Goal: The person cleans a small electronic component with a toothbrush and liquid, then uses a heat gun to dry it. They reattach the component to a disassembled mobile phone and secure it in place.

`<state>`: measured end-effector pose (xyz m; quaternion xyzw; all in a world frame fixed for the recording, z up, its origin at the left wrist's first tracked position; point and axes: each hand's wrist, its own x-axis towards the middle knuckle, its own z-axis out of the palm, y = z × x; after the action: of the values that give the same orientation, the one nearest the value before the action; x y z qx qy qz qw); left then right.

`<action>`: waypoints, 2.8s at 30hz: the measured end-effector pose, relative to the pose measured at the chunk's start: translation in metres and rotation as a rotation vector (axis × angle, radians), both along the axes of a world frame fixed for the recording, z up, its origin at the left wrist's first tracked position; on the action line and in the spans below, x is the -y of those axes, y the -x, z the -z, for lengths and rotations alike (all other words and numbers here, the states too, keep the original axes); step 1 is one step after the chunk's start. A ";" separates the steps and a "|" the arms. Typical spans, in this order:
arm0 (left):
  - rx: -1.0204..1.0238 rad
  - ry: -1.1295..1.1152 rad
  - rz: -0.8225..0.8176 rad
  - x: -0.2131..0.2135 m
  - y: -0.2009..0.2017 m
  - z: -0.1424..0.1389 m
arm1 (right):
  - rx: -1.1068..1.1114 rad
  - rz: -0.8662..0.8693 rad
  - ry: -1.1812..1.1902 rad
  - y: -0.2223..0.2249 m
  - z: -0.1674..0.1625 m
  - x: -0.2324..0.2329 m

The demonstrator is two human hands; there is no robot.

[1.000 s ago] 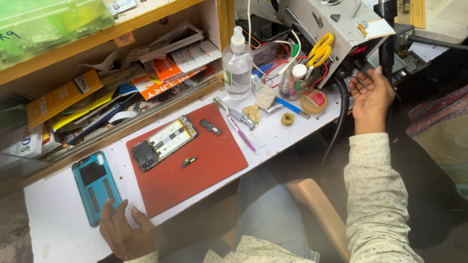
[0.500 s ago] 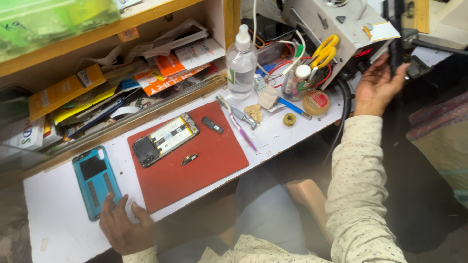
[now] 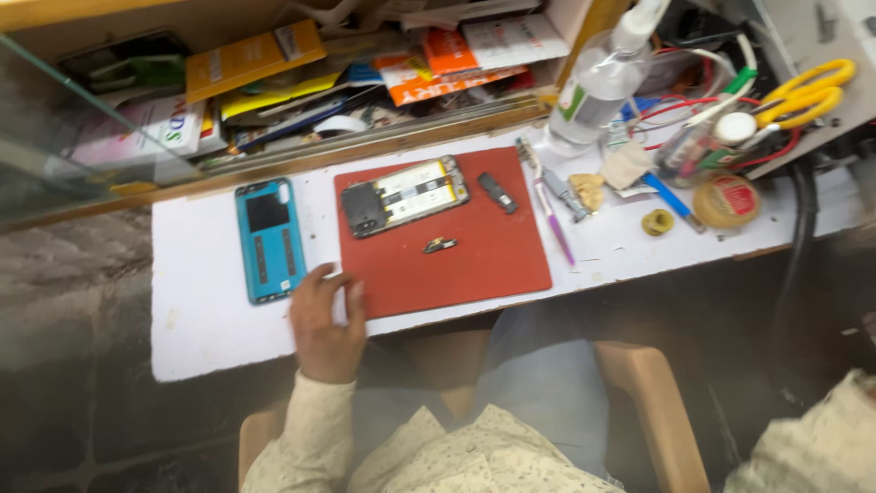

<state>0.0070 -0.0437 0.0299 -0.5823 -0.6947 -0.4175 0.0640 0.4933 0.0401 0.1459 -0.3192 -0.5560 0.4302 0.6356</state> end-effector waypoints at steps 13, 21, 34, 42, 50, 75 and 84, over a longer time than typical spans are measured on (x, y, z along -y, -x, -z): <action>0.100 0.196 0.222 -0.064 -0.039 -0.010 | 0.518 0.077 -0.016 0.143 0.001 0.076; 0.172 0.268 0.241 -0.068 -0.039 -0.006 | 0.576 -0.019 -0.042 0.183 0.004 0.072; 0.164 0.240 0.236 -0.066 -0.038 -0.004 | 0.546 -0.019 -0.062 0.191 0.010 0.067; 0.148 0.220 0.234 -0.066 -0.038 -0.004 | 0.548 -0.014 -0.080 0.189 0.014 0.066; 0.137 0.221 0.226 -0.067 -0.039 -0.003 | 0.562 0.011 -0.073 0.188 0.016 0.067; 0.101 0.251 0.257 -0.065 -0.039 -0.011 | 0.565 0.010 -0.065 0.196 0.013 0.069; 0.115 0.248 0.250 -0.068 -0.041 -0.008 | 0.520 0.100 -0.055 0.189 0.017 0.069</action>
<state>0.0480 0.0243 0.0377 -0.6427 -0.6655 -0.3659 -0.1003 0.3043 -0.0293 0.1290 -0.4285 -0.6957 0.2864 0.5004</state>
